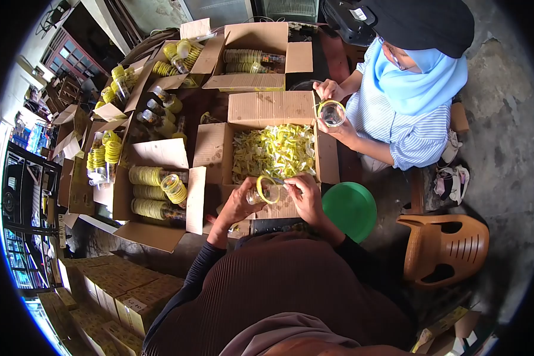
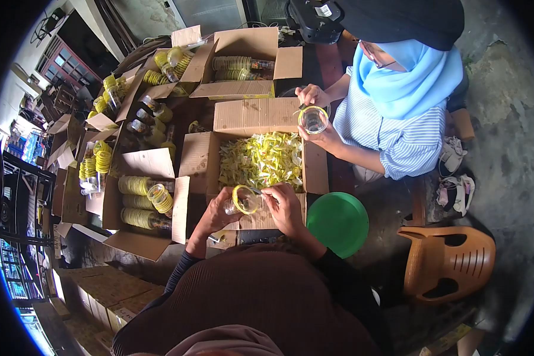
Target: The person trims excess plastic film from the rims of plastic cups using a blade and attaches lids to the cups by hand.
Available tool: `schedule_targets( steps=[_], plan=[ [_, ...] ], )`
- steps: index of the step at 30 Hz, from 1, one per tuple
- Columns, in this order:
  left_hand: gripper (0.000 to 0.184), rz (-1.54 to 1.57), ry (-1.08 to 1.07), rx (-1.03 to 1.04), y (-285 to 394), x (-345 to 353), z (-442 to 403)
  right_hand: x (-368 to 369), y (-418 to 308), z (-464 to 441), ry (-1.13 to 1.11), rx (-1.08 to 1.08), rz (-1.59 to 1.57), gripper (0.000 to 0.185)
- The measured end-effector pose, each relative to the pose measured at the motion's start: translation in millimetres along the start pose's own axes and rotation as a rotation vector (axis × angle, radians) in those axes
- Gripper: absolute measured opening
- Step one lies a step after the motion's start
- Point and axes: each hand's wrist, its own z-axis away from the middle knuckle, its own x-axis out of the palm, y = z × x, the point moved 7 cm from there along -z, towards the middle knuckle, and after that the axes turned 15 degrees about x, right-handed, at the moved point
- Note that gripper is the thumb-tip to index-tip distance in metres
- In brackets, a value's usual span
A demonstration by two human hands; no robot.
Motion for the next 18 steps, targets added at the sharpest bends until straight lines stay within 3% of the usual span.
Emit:
schedule_targets(
  steps=[2, 8, 18],
  plan=[
    [0.056, -0.371, 0.020, 0.077, 14.8, -1.0, 1.3, -5.8, -18.7, 4.2, 0.109, -0.223, 0.170, 0.019],
    [0.054, -0.582, -0.107, 0.095, 29.2, 2.4, -3.0, -2.9, -33.1, 18.4, 0.112, -0.373, 0.425, 0.029],
    [0.047, -0.804, -0.086, 0.186, 50.0, 5.2, -5.2, -6.1, -29.5, 19.3, 0.143, -0.315, 0.423, 0.028]
  ],
)
